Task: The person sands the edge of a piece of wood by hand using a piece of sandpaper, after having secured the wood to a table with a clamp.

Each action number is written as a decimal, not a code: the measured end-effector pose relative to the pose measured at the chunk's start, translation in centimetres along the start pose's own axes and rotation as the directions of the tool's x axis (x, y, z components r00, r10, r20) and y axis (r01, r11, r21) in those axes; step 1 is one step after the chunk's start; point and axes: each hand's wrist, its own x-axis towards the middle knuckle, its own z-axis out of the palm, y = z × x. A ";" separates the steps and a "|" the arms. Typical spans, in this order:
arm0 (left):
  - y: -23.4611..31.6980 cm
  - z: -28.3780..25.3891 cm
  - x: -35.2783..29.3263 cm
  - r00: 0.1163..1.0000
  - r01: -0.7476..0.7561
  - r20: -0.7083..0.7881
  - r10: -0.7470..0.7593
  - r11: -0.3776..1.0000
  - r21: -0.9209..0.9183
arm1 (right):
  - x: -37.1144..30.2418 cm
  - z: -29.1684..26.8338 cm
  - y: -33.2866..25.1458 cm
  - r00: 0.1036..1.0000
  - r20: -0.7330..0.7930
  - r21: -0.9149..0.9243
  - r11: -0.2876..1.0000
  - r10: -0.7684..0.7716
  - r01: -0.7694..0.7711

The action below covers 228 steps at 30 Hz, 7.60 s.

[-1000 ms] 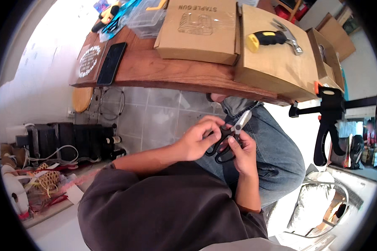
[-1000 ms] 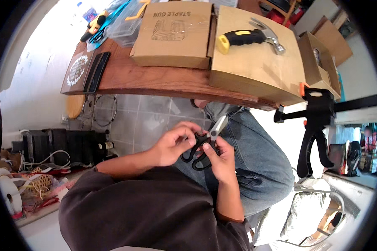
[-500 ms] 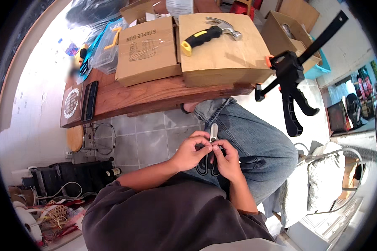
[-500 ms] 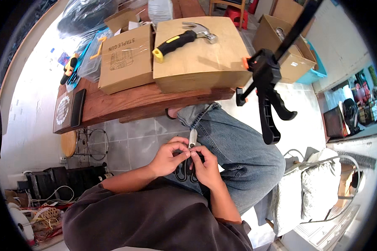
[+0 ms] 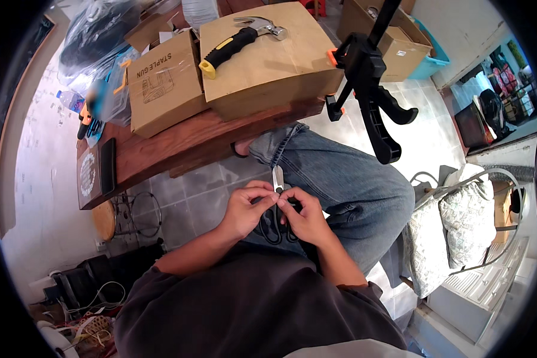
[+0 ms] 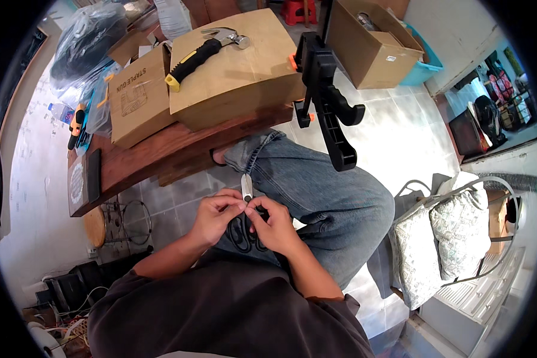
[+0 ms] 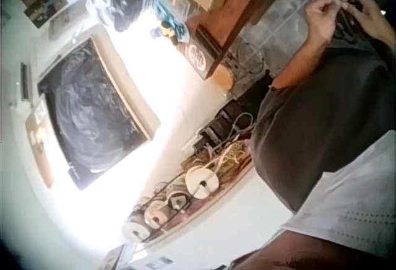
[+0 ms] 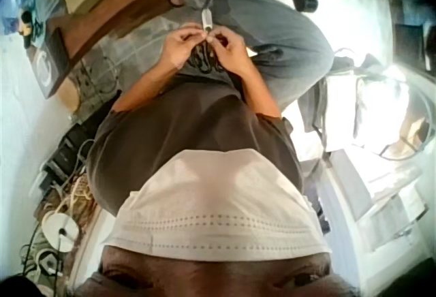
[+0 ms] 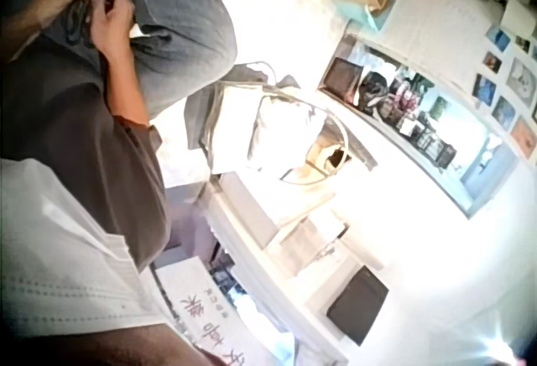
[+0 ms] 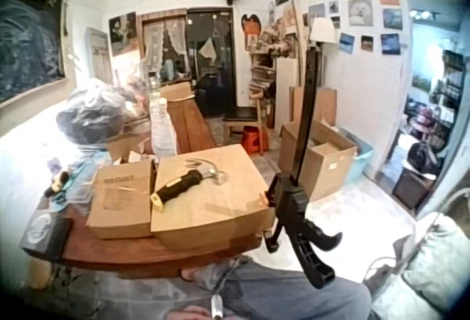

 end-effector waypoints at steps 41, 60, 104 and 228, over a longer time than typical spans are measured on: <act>7.2 -3.0 -3.4 0.995 -0.100 0.057 0.082 0.789 0.607 | 4.4 1.5 -8.0 0.986 -0.056 0.345 0.923 -0.158 0.168; 10.1 -4.1 -5.5 0.988 -0.151 0.117 0.101 0.797 0.585 | 4.5 2.8 -11.1 0.925 0.088 0.310 0.893 -0.369 0.327; 19.3 -6.2 6.7 0.976 0.006 0.211 -0.059 0.970 0.245 | 16.5 0.8 -21.3 0.999 -0.027 0.065 0.998 -0.021 0.023; 18.0 -6.1 7.0 0.982 -0.021 0.185 -0.028 0.966 0.258 | 17.4 2.2 -20.1 0.980 -0.078 -0.070 0.982 -0.181 0.176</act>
